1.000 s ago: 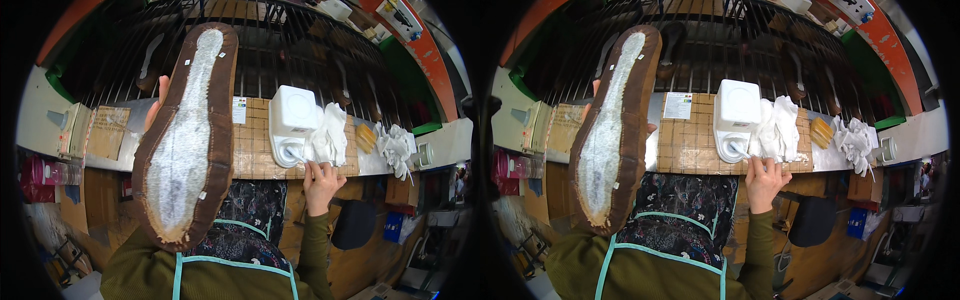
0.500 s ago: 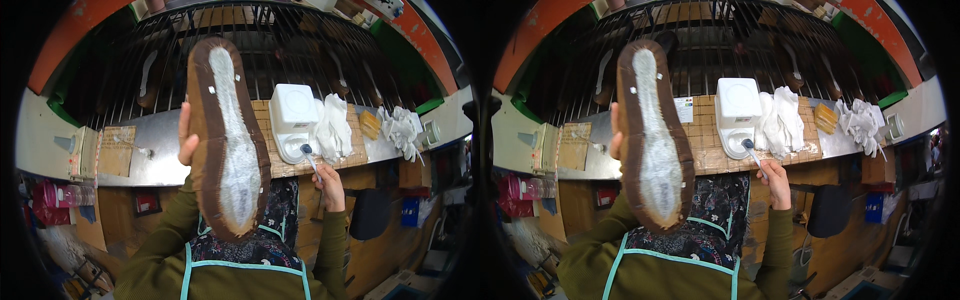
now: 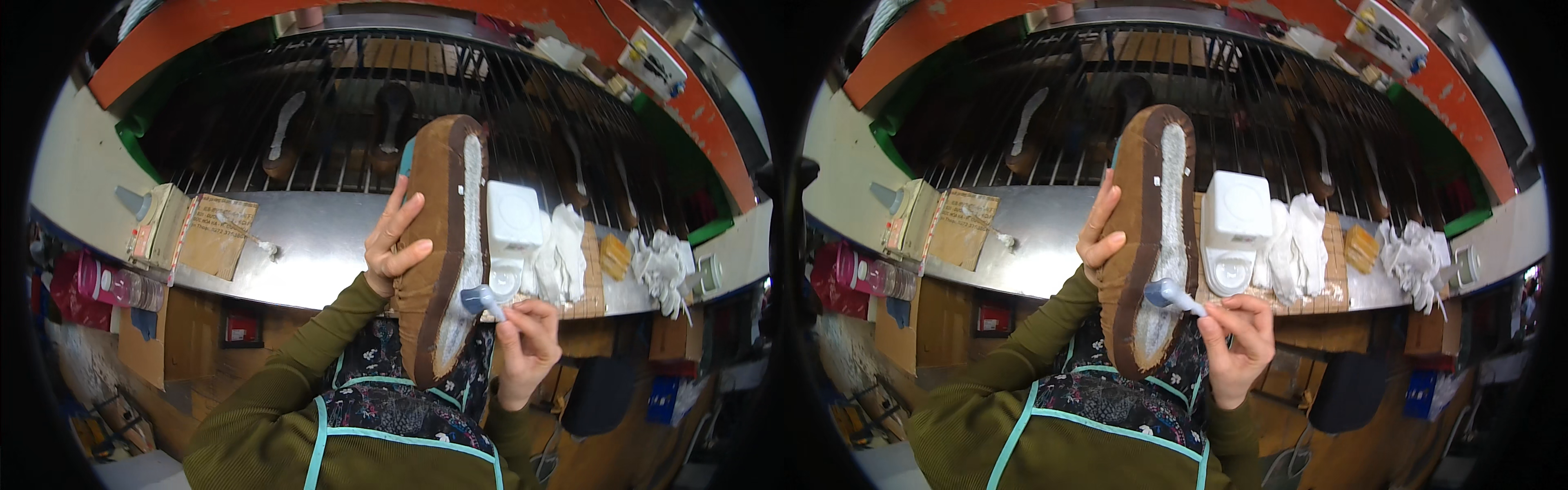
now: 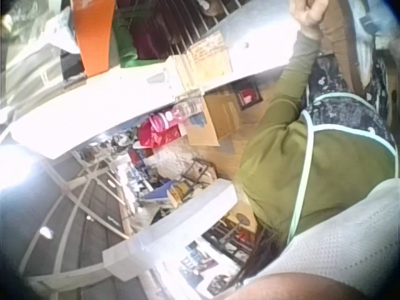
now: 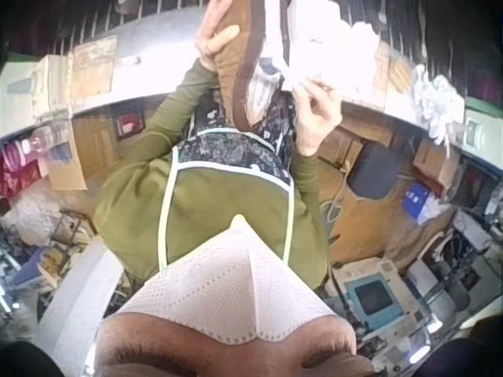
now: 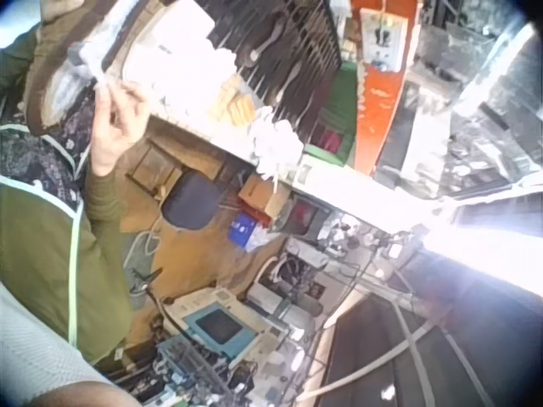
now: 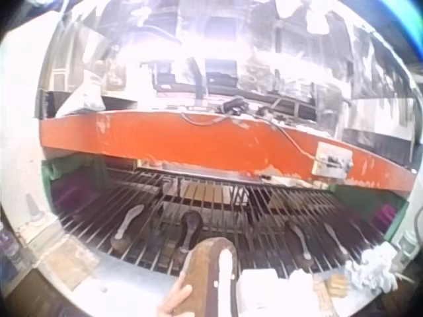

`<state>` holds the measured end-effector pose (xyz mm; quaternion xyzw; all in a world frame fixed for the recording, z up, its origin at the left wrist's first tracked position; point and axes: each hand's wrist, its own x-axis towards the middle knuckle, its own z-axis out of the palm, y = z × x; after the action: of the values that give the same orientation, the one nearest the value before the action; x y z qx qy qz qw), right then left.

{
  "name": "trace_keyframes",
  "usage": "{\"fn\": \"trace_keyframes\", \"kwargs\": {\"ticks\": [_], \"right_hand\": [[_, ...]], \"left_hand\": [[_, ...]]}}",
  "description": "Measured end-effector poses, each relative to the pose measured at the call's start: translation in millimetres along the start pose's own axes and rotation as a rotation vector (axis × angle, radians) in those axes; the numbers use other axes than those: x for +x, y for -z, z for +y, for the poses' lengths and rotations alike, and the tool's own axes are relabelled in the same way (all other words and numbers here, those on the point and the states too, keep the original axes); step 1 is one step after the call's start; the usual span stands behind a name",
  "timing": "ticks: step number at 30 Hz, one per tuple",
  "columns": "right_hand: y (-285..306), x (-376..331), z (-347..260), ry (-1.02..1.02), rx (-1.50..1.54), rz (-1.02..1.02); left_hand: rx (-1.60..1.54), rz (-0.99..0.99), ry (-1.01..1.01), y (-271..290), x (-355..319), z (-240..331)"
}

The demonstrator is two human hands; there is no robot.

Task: The person holds a brown shoe and repeatedly wipes its sole and side with a white cloth. The person occasionally dips the cloth into a white container and continues wiping different areas of the shoe.

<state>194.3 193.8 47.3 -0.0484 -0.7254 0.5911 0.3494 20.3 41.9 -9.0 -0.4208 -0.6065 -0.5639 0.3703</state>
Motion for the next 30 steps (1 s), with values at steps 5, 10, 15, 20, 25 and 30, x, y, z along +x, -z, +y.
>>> {"fn": "trace_keyframes", "kwargs": {"ticks": [5, 10, 15, 20, 25, 30], "right_hand": [[-21, 8, 13, -0.049, 0.018, -0.032], [-35, 33, 15, 0.027, -0.002, -0.044], [-41, 61, 14, 0.133, -0.037, -0.049], [-45, 85, 8, 0.217, -0.060, -0.041], [-46, 111, 4, 0.343, -0.126, -0.020], [-38, 123, 9, 0.462, -0.163, -0.068]], "left_hand": [[0.081, -0.038, -0.129, 13, 7, 6], [0.101, -0.061, -0.199, 23, 5, 10], [0.111, -0.074, -0.259, 26, 4, 10], [0.103, -0.093, -0.269, 29, 10, 14], [0.090, -0.107, -0.268, 31, 11, 14], [0.067, -0.103, -0.261, 29, 13, 15]]}}
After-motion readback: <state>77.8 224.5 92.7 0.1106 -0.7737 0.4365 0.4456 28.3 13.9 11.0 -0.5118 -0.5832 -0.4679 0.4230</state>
